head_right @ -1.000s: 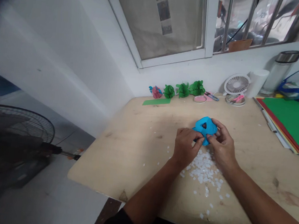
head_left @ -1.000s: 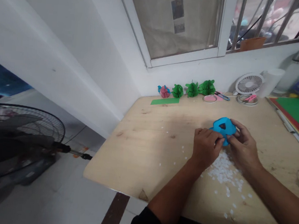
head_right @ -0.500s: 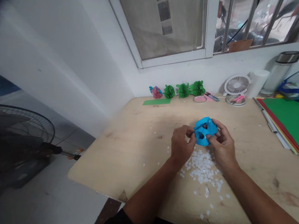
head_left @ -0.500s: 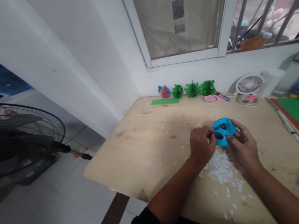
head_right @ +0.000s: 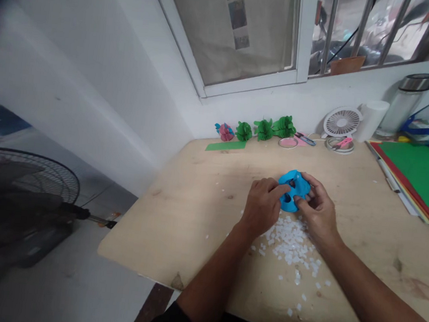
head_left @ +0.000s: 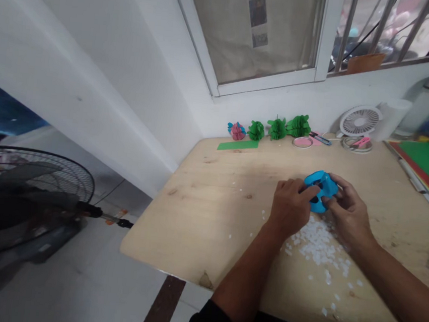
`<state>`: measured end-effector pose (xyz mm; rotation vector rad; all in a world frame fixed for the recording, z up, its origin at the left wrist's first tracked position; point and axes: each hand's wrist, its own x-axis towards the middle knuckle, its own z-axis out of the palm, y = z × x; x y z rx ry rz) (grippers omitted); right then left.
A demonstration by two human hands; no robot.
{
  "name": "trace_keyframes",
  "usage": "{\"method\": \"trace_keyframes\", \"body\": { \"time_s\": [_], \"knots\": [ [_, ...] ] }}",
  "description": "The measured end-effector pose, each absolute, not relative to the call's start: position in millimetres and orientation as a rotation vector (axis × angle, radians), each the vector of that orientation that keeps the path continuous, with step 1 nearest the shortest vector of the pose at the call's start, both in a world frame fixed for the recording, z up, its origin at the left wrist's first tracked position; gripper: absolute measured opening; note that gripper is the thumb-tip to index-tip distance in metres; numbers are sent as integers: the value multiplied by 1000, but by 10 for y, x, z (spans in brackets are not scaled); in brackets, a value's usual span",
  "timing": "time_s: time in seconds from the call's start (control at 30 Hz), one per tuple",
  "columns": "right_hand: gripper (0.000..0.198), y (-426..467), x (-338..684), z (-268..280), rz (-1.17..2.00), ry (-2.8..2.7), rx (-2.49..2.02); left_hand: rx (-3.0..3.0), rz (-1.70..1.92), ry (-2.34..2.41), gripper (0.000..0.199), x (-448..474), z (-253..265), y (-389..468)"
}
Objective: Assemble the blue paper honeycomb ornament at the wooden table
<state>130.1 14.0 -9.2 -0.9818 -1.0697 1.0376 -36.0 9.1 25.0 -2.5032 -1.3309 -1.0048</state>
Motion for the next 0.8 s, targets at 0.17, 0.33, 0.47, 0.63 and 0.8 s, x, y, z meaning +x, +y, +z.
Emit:
{"method": "trace_keyframes", "body": {
  "time_s": [0.17,0.33,0.47,0.63,0.8],
  "knots": [
    [53,115,1298,-84,1033,-1128,-982,-2544,-1158,-1410,40,-387,241,88],
    [55,108,1285,-48,1069,-1088,-974,-2536,-1459,-1459,36,-370,206,97],
    [55,100,1266,-27,1067,-1087,-987,-2416,-1616,-1527,20,-321,196,91],
    [55,76,1227,-31,1055,-1117,-996,-2282,-1597,-1567,9,-277,170,100],
    [50,37,1191,-6,1037,-1171,-985,-2196,-1590,-1535,7,-276,133,126]
  ]
}}
